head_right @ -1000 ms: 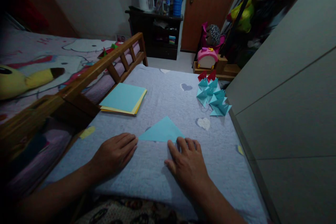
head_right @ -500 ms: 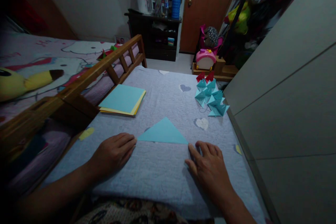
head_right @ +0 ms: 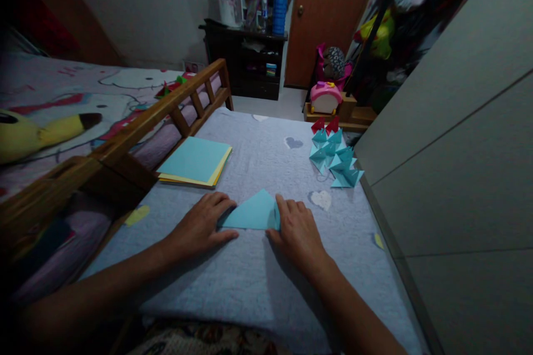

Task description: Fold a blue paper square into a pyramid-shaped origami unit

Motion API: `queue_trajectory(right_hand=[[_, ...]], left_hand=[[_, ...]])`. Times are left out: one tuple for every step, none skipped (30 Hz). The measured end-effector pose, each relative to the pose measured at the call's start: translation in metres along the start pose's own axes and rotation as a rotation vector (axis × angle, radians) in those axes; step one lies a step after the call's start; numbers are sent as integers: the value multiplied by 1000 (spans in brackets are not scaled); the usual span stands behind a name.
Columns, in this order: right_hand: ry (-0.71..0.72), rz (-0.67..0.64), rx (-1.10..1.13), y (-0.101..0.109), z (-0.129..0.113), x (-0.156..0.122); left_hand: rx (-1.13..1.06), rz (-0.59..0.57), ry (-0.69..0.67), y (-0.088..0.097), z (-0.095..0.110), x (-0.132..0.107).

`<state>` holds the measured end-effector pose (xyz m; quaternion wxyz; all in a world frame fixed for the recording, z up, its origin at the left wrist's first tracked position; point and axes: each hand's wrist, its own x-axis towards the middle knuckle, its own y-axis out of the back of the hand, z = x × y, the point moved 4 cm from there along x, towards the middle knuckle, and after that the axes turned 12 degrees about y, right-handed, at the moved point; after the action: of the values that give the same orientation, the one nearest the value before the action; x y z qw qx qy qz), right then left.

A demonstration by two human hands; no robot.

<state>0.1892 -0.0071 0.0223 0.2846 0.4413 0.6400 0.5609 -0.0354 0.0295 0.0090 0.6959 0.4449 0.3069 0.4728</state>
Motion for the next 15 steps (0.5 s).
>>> queue_trajectory(right_hand=[[0, 14, 17, -4, -1, 2], [1, 39, 32, -6, -1, 2], [4, 74, 48, -8, -1, 2], [10, 114, 66, -10, -1, 1], [19, 156, 88, -10, -1, 1], [28, 196, 113, -11, -1, 0], [36, 228, 141, -11, -1, 0], [41, 253, 167, -11, -1, -1], [41, 270, 189, -10, -1, 0], [39, 280, 205, -9, -1, 0], [39, 287, 217, -8, 0, 0], [42, 295, 227, -6, 0, 1], [52, 305, 235, -4, 1, 1], [68, 319, 243, -2, 2, 1], [90, 339, 252, 0, 2, 1]], left_hand=[[-20, 3, -3, -1, 0, 1], [-42, 6, -7, -2, 0, 1], [-67, 12, -16, -2, 0, 1], [-92, 22, -29, -3, 0, 1], [-117, 36, -44, -3, 1, 1], [-142, 52, -57, -3, 1, 0], [-164, 67, -68, -4, 1, 0], [-184, 79, -75, -4, 1, 0], [-202, 88, -80, -5, 1, -1], [-218, 93, -82, -6, 1, -1], [-236, 96, -86, -6, 0, -2], [-257, 98, -93, -7, 0, -3], [-282, 98, -100, -7, 0, -4], [-310, 92, -105, -7, 0, -5], [-339, 86, -110, -7, 0, -6]])
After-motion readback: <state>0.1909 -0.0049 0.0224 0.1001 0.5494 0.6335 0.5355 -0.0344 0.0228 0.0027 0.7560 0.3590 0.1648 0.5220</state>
